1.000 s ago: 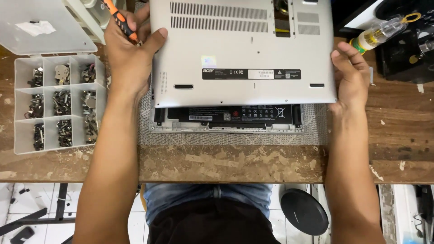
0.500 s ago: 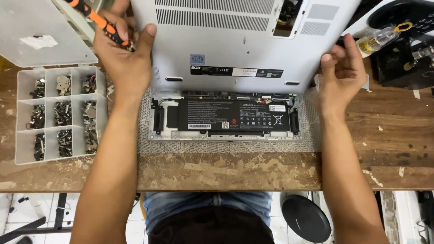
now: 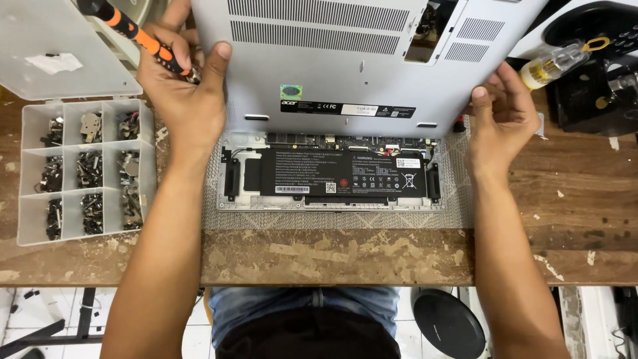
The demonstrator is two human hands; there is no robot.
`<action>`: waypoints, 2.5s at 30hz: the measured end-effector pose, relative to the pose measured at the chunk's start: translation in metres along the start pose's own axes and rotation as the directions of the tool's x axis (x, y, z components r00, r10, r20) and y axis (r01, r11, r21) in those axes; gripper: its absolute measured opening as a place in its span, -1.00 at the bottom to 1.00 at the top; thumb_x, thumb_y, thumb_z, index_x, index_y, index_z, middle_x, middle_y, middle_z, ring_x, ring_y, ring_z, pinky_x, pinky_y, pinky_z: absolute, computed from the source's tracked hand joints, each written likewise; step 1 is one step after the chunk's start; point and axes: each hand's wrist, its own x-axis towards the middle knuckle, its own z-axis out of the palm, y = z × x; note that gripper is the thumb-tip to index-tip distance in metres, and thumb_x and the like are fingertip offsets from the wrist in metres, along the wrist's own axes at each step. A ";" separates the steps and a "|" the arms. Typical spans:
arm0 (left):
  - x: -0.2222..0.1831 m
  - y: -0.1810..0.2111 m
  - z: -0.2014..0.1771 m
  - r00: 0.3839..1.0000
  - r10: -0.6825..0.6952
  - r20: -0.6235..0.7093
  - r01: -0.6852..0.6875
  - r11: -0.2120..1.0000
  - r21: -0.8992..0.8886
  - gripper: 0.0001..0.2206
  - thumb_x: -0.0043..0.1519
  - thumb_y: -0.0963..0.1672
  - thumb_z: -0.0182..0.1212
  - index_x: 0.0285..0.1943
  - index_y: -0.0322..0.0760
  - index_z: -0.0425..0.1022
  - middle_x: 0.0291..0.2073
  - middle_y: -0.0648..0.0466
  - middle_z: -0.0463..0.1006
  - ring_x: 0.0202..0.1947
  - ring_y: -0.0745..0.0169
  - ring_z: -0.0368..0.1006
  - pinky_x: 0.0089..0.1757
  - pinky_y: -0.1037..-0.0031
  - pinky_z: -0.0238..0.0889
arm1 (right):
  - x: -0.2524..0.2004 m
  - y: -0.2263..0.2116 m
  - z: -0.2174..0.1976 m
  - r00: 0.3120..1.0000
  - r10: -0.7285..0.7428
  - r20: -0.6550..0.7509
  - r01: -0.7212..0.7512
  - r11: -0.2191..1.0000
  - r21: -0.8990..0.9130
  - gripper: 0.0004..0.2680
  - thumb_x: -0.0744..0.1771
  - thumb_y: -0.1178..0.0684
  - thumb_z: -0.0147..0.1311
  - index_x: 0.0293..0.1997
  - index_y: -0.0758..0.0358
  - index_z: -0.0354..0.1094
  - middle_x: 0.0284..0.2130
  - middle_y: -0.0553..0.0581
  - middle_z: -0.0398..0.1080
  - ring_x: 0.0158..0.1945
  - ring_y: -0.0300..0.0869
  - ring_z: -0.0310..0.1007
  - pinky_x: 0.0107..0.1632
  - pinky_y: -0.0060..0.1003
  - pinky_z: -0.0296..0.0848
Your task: The person repairs a laptop at a workbench. They use a screwdriver to unscrew components on the exposed motherboard, lift off the bottom cover and set it aside, then continue unscrewing and adjusting internal parts including the fan area, handling small screws between the board and a parts organizer.
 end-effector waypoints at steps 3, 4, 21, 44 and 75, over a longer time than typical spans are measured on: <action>-0.001 -0.003 -0.002 1.000 -0.030 0.008 0.030 0.999 -0.041 -0.60 0.37 -0.30 0.32 -0.25 -0.18 0.07 0.37 -0.31 0.38 -0.18 0.26 0.39 -0.27 0.58 0.07 | 0.000 -0.003 0.000 0.999 -0.031 0.011 0.031 0.999 -0.043 -0.74 0.44 0.27 0.20 0.28 0.42 0.29 0.03 0.32 0.46 0.08 -0.06 0.49 0.18 -0.23 0.58; -0.001 -0.004 -0.002 1.000 -0.029 0.009 0.029 0.999 -0.042 -0.60 0.37 -0.30 0.32 -0.25 -0.18 0.07 0.37 -0.31 0.38 -0.18 0.26 0.39 -0.27 0.58 0.07 | 0.001 -0.003 0.001 0.999 -0.032 0.011 0.032 0.999 -0.044 -0.74 0.44 0.27 0.20 0.28 0.42 0.29 0.03 0.32 0.46 0.08 -0.06 0.49 0.18 -0.23 0.58; -0.005 -0.009 0.001 0.999 -0.005 -0.037 0.006 1.000 0.015 -0.60 0.36 -0.30 0.34 -0.33 -0.18 0.11 0.35 -0.23 0.42 -0.40 0.35 0.12 -0.16 0.54 0.15 | 0.001 0.019 -0.007 0.998 0.059 0.018 -0.059 0.997 0.039 -0.72 0.43 0.24 0.19 0.31 0.37 0.30 -0.05 0.11 0.43 0.01 -0.24 0.41 0.10 -0.35 0.49; -0.003 0.005 0.001 0.988 -0.056 -0.146 0.046 0.997 -0.065 -0.59 0.26 -0.27 0.41 -0.42 -0.18 0.14 0.21 -0.34 0.49 -0.05 0.26 0.54 -0.09 0.52 0.42 | 0.000 0.003 -0.003 0.998 0.061 -0.027 -0.061 0.998 -0.003 -0.75 0.40 0.29 0.22 0.22 0.41 0.39 -0.14 0.08 0.38 -0.08 -0.31 0.37 0.07 -0.49 0.45; -0.007 0.000 -0.003 0.971 0.118 -0.207 -0.110 0.993 0.050 -0.52 0.20 -0.34 0.46 -0.53 -0.19 0.14 0.09 -0.28 0.58 -0.22 0.26 0.55 -0.05 0.46 0.46 | -0.001 -0.019 -0.002 0.998 -0.040 -0.044 0.037 0.997 -0.067 -0.81 0.43 0.27 0.22 0.17 0.39 0.37 -0.13 0.16 0.42 -0.10 -0.23 0.38 0.00 -0.40 0.48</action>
